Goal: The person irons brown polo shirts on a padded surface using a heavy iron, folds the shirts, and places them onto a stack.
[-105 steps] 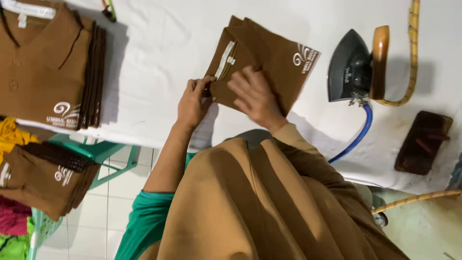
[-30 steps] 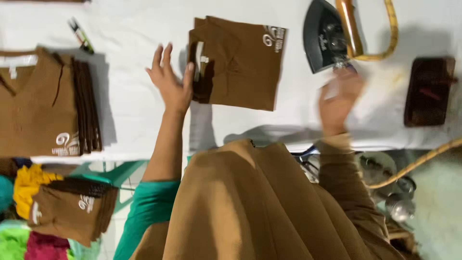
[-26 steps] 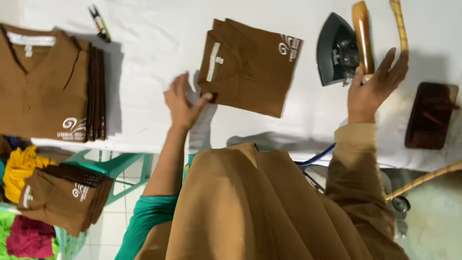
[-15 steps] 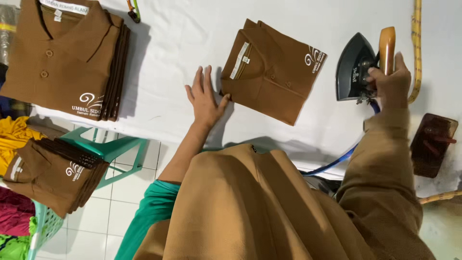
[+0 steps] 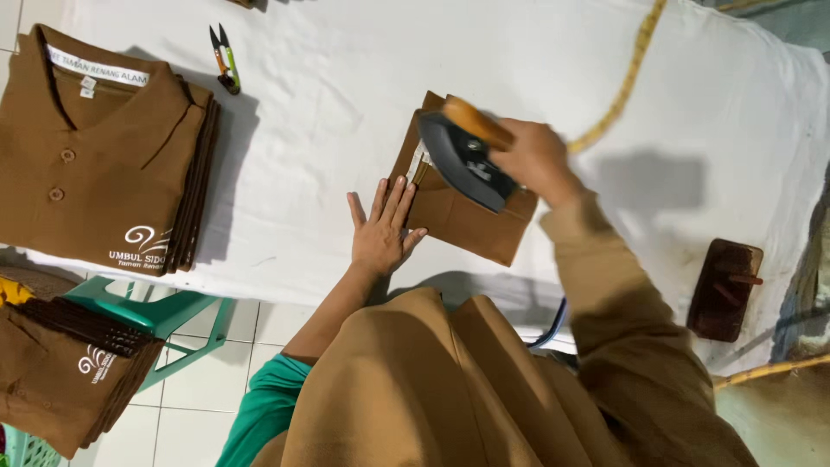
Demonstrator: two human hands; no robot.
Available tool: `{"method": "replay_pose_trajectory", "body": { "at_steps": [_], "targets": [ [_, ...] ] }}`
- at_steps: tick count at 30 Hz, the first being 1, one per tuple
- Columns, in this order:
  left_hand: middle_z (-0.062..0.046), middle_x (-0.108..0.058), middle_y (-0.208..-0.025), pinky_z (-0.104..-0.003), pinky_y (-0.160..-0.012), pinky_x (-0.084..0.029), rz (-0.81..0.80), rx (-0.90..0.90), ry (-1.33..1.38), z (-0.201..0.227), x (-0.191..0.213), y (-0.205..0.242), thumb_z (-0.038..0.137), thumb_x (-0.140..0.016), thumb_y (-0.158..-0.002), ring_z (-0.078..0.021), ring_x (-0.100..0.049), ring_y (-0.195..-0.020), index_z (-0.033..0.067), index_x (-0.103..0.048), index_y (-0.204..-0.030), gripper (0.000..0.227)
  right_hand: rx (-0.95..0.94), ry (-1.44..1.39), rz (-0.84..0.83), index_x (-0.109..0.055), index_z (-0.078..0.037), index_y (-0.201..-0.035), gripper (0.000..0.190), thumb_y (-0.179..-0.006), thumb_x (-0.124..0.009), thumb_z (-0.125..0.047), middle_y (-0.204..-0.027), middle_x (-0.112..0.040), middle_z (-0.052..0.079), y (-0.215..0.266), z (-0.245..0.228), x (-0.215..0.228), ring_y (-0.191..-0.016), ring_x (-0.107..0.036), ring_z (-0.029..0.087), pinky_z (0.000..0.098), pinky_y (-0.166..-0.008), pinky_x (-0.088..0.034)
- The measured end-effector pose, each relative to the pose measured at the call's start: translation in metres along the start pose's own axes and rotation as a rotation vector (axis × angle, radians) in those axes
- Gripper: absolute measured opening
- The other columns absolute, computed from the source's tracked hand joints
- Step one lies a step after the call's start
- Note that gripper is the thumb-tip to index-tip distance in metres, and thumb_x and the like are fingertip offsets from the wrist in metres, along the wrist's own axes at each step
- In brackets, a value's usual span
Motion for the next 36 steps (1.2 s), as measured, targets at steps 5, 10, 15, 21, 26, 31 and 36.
{"method": "replay_pose_trajectory", "body": {
  "at_steps": [5, 10, 15, 21, 26, 31, 36],
  "targets": [
    [0.006, 0.003, -0.176, -0.071, -0.121, 0.012, -0.018, 0.005, 0.006, -0.002, 0.0, 0.002, 0.072, -0.019, -0.103, -0.0233, 0.005, -0.161, 0.0299, 0.002, -0.168, 0.08, -0.044, 0.063, -0.062, -0.077, -0.022, -0.113, 0.036, -0.09, -0.067, -0.048, -0.098, -0.076, 0.011, -0.081, -0.011, -0.035, -0.096, -0.073, 0.042, 0.057, -0.076, -0.056],
    [0.007, -0.002, -0.176, -0.066, -0.122, 0.014, 0.078, 0.006, 0.054, -0.004, 0.0, 0.003, 0.055, -0.015, -0.11, -0.0208, -0.001, -0.162, 0.0295, 0.0, -0.168, 0.065, 0.018, -0.016, 0.012, -0.078, -0.027, -0.111, 0.034, -0.078, -0.077, -0.036, -0.089, -0.076, 0.006, -0.131, 0.016, -0.044, -0.088, -0.075, 0.033, 0.0468, -0.071, -0.058],
    [0.002, -0.007, -0.176, -0.066, -0.123, 0.014, 0.135, 0.01, 0.189, -0.006, 0.0, 0.002, 0.044, -0.028, -0.111, -0.0221, -0.008, -0.162, 0.0178, 0.002, -0.167, 0.069, 0.134, 0.143, -0.144, -0.075, -0.008, -0.123, 0.039, -0.087, -0.07, -0.024, -0.095, -0.076, 0.025, -0.005, -0.037, 0.016, -0.094, -0.072, 0.048, 0.0575, -0.084, -0.055],
    [-0.013, -0.006, -0.172, -0.057, -0.128, -0.017, 0.528, 0.084, 0.985, -0.039, 0.002, 0.019, 0.046, -0.041, -0.112, -0.0419, -0.013, -0.156, 0.0124, -0.003, -0.167, 0.075, 0.335, 0.356, -0.151, -0.072, -0.014, -0.122, 0.042, -0.081, -0.079, -0.024, -0.085, -0.078, 0.017, 0.097, -0.02, -0.055, -0.087, -0.078, 0.037, 0.0508, -0.093, -0.052],
    [-0.006, -0.052, -0.128, -0.036, -0.096, -0.048, 0.744, 0.1, 0.908, -0.021, 0.043, 0.031, 0.029, -0.042, -0.112, -0.0232, -0.056, -0.12, 0.0165, -0.046, -0.149, 0.039, 0.33, 0.314, -0.071, -0.069, -0.02, -0.12, 0.044, -0.078, -0.081, -0.026, -0.081, -0.077, 0.01, 0.119, -0.014, -0.097, -0.08, -0.078, 0.03, 0.0445, -0.095, -0.047],
    [-0.006, -0.056, -0.121, -0.045, -0.095, -0.053, 0.517, -0.023, 0.431, -0.011, 0.027, 0.022, 0.039, -0.072, -0.1, -0.0317, -0.061, -0.113, 0.0224, -0.065, -0.135, 0.039, 0.194, 0.108, -0.08, -0.072, -0.011, -0.123, 0.045, -0.078, -0.079, -0.017, -0.082, -0.077, 0.017, 0.147, 0.002, -0.05, -0.078, -0.076, 0.04, 0.0552, -0.081, -0.057],
    [-0.005, -0.056, -0.121, -0.051, -0.088, -0.053, 0.508, 0.044, 0.194, -0.017, 0.008, 0.012, 0.038, -0.082, -0.093, -0.0343, -0.062, -0.11, 0.0309, -0.06, -0.138, 0.051, -0.009, 0.127, 0.114, -0.073, -0.014, -0.112, 0.03, -0.083, -0.077, -0.021, -0.072, -0.073, 0.015, 0.182, 0.096, -0.048, -0.07, -0.075, 0.04, 0.0514, -0.068, -0.058]
  ]
}}
Point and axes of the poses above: each hand's wrist, its own y-axis away from the middle knuckle, its own x-axis out of the back of the hand, z = x × y, the point moved 2 cm from there along -y, towards the middle knuckle
